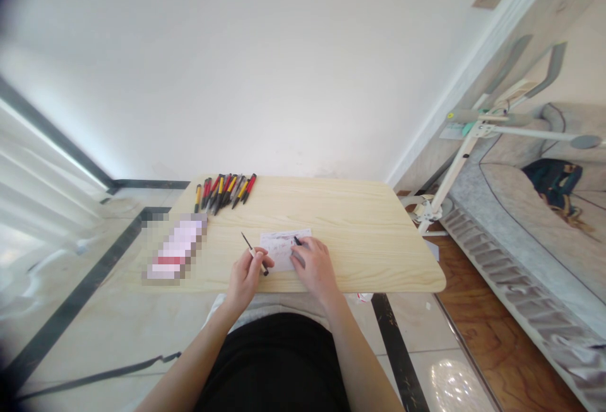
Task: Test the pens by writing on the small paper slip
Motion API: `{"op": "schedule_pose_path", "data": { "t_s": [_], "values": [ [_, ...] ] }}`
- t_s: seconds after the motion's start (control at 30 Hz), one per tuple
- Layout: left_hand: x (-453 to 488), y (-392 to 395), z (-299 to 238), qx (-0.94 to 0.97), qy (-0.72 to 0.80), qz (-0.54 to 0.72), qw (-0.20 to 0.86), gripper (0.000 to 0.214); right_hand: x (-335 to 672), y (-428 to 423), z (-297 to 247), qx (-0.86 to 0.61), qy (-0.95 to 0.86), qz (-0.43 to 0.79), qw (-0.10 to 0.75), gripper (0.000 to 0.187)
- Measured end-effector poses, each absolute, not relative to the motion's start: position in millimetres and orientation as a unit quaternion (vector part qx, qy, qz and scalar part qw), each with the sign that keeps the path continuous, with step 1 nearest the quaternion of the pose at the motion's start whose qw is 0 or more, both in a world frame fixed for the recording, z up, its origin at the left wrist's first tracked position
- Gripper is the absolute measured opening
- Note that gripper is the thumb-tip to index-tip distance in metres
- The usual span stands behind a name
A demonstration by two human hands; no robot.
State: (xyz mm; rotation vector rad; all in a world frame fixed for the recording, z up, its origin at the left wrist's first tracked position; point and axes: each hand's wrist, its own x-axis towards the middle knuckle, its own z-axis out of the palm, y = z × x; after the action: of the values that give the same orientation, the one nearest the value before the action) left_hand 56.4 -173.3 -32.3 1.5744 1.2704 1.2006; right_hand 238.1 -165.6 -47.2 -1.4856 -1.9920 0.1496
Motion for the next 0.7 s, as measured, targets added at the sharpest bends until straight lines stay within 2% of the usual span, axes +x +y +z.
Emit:
{"op": "schedule_pose_path", "data": {
  "t_s": [0.3,0.7],
  "values": [
    [56.6,-175.6,-31.6,0.629,0.484,0.444,0.417,0.029,238.9,-165.0,-48.1,-0.569,-0.76,0.058,0.309,0.027],
    [55.1,-176.8,-32.9,0.658,0.473,0.414,0.415,0.029,238.9,-164.2,-47.6,-0.567,-0.763,0.064,0.304,0.015]
  ]
}}
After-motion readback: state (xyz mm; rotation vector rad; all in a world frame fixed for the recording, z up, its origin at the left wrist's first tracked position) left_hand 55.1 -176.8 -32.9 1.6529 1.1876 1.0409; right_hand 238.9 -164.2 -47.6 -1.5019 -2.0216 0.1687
